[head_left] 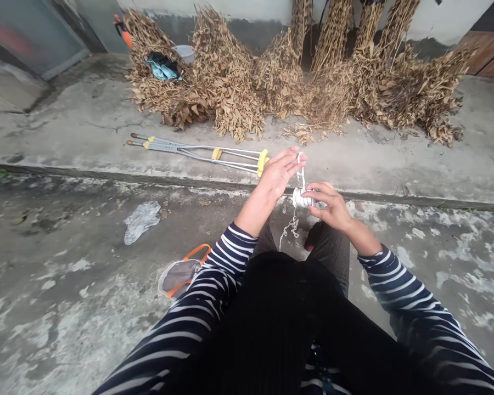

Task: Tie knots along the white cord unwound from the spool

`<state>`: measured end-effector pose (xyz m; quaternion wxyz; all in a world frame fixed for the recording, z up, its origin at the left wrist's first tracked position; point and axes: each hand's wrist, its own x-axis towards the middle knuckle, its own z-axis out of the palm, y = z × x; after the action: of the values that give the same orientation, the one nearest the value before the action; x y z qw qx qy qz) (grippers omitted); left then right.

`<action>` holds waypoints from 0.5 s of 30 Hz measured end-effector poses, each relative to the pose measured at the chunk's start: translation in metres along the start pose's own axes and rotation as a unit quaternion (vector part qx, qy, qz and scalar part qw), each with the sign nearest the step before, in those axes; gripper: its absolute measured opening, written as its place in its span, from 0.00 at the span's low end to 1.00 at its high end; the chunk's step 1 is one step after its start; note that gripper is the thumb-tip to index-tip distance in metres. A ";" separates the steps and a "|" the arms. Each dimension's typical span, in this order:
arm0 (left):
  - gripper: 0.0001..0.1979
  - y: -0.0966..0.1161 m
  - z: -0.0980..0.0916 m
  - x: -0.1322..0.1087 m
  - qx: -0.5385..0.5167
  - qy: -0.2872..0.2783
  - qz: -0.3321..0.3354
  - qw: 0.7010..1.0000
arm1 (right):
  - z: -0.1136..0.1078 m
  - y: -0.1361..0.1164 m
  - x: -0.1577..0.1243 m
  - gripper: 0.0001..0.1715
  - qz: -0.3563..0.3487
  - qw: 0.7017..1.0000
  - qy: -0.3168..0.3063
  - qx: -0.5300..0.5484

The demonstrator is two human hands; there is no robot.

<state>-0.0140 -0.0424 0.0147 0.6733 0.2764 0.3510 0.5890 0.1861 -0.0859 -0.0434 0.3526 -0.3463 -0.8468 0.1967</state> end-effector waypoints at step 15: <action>0.06 0.021 -0.009 0.092 0.441 -0.203 0.026 0.874 | -0.041 -0.010 -0.002 0.23 0.257 0.801 -0.041 0.539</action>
<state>-0.0280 0.0510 0.0122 0.5228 0.6672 0.4222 0.3212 0.2130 -0.0904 -0.0112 0.3843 -0.2966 -0.4978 0.7187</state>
